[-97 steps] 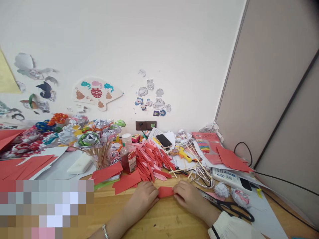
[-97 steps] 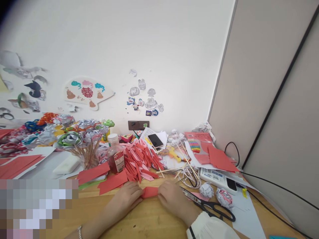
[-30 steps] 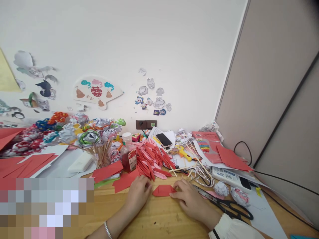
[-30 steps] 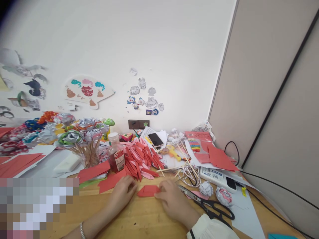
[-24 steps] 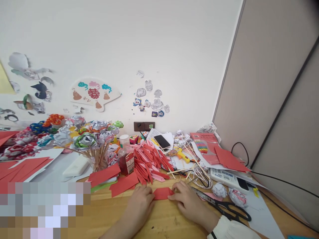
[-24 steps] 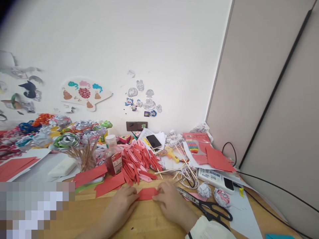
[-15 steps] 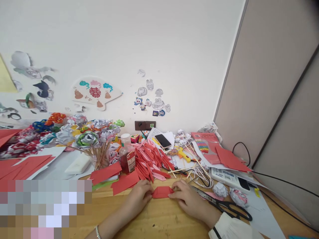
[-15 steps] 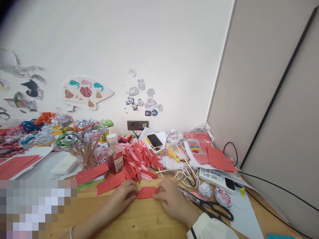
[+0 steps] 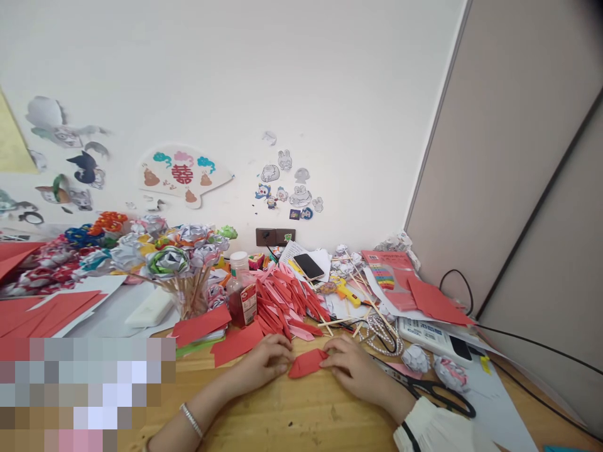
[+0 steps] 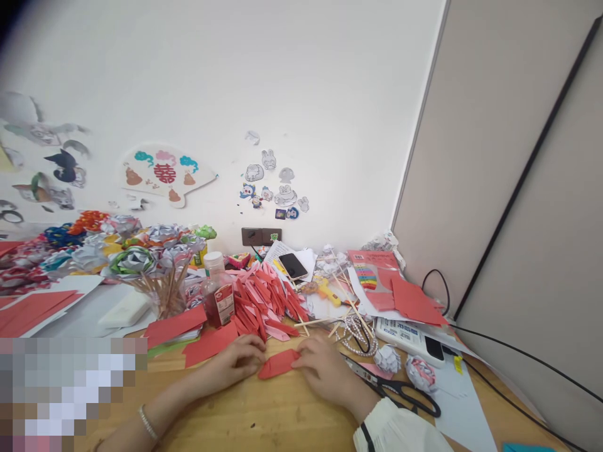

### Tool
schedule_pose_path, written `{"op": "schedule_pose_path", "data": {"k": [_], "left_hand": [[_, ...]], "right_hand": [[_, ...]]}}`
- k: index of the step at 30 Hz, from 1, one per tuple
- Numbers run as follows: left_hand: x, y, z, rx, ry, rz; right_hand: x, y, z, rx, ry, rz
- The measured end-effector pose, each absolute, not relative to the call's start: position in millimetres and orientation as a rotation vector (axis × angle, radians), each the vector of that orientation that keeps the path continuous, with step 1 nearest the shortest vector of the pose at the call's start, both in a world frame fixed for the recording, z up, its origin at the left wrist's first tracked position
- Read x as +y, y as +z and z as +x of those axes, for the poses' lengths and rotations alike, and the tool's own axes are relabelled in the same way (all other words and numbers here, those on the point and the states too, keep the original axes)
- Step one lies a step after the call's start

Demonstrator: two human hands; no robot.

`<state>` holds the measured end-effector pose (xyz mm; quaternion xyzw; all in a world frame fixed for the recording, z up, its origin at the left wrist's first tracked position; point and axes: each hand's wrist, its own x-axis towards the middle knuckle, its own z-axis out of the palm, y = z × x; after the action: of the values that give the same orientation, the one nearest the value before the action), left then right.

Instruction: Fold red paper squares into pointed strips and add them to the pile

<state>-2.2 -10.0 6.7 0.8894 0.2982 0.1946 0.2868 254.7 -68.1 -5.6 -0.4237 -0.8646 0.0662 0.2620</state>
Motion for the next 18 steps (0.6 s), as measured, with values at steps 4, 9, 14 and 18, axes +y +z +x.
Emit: {"op": "schedule_pose_path", "data": {"k": [4, 9, 14, 18], "left_hand": [[-15, 4, 3, 0.819, 0.570, 2.594], [-25, 0, 16, 0.731, 0.580, 2.838], [-32, 5, 18, 0.775, 0.576, 2.884], [-35, 12, 12, 0.642, 0.542, 2.970]], "right_hand": [[-72, 0, 247, -2.274, 0.166, -1.253], [-74, 4, 222, -2.210, 0.260, -1.180], [-67, -4, 206, -2.174, 0.281, -1.274], [-67, -6, 205, -2.166, 0.281, -1.317]]}}
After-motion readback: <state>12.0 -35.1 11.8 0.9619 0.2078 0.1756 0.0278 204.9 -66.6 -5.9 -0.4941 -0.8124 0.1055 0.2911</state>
